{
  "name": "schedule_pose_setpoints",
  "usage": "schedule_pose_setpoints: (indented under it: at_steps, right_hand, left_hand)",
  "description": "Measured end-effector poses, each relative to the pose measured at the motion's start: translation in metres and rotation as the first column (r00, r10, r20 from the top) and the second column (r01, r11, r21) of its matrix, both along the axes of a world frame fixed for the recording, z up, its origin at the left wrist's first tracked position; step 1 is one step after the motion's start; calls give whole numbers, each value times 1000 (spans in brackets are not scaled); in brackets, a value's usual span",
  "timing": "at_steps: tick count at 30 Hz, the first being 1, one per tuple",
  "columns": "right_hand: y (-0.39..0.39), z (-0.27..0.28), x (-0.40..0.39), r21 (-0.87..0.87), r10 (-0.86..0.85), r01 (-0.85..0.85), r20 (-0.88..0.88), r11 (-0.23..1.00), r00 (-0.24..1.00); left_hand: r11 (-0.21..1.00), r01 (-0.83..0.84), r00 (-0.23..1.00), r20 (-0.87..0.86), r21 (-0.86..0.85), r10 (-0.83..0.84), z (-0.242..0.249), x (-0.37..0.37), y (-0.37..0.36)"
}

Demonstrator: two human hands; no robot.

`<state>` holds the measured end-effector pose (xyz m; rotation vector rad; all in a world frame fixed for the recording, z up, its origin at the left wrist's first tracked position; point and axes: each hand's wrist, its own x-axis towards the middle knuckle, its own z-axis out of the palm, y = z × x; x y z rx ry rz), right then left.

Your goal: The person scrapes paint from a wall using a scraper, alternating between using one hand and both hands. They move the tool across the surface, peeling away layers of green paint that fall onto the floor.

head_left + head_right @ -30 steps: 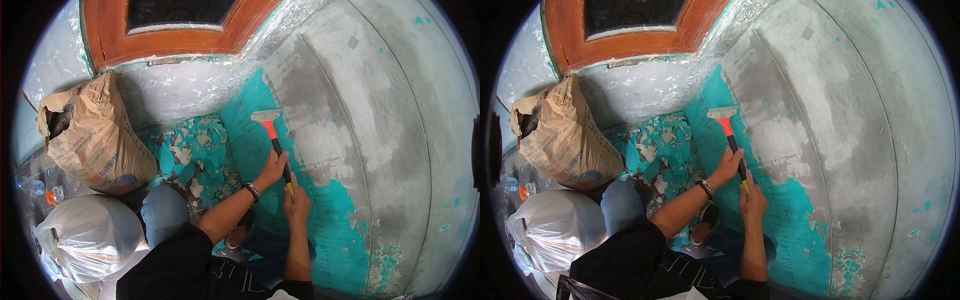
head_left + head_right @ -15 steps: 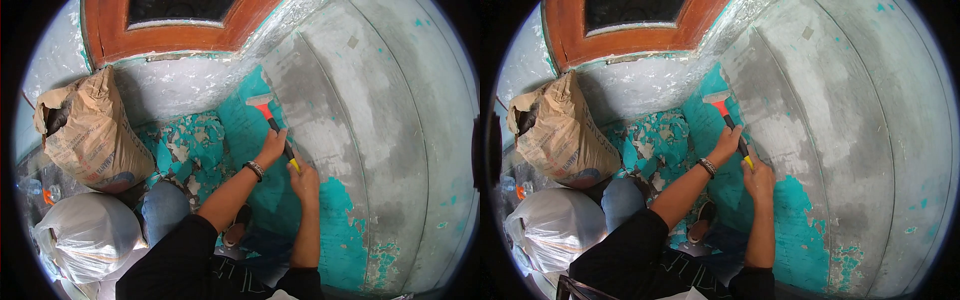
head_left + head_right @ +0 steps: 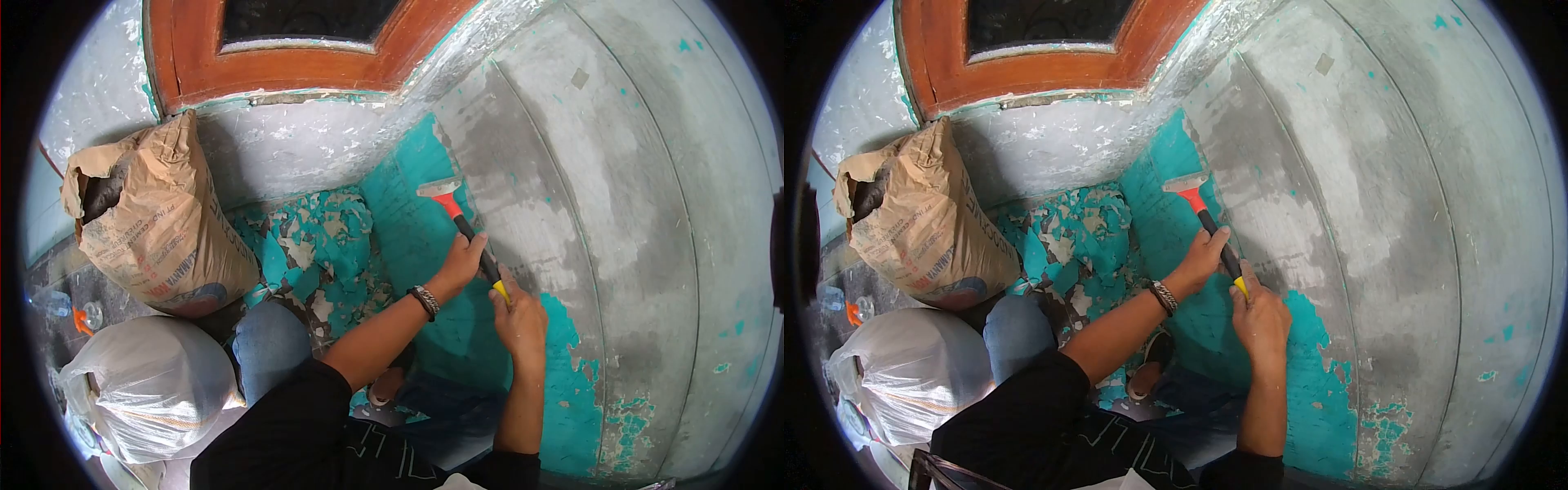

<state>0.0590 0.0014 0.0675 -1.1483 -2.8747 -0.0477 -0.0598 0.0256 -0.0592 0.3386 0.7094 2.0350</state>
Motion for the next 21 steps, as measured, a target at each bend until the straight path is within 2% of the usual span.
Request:
schedule_pose_setpoints:
  at_steps: [2, 9, 12, 15, 17, 18, 20, 21]
  right_hand:
    - [-1, 6, -6, 49, 3, -6, 59, 999, 998]
    - [11, -2, -53, 152, 71, -85, 97, 985, 993]
    - [0, -3, -32, 143, 84, -105, 144, 984, 986]
    - [-8, -10, -13, 90, 24, -37, 143, 995, 989]
    - [-4, -25, -7, 28, 32, -33, 32, 999, 999]
    - [0, -35, -6, 36, 30, -31, 27, 999, 999]
    - [4, -58, -2, -79, 77, -98, -237, 992, 969]
    - [5, -62, -4, -80, 76, -97, -237, 992, 969]
  left_hand:
    - [999, -20, 997, 79, -41, 23, 10, 0, -4]
    - [998, -69, 995, 71, 0, 68, -3, -47, 11]
    - [1000, -19, 993, 121, 4, 18, -6, -22, -2]
    - [998, -11, 991, 132, -56, 18, -13, -1, -7]
    - [997, -35, 999, 5, -70, 36, -21, -4, -6]
    - [997, -34, 999, 1, -62, 34, -24, -5, -3]
    - [982, -179, 982, -77, -64, 174, -30, -8, 0]
    - [982, -178, 982, -77, -66, 173, -28, -13, -3]
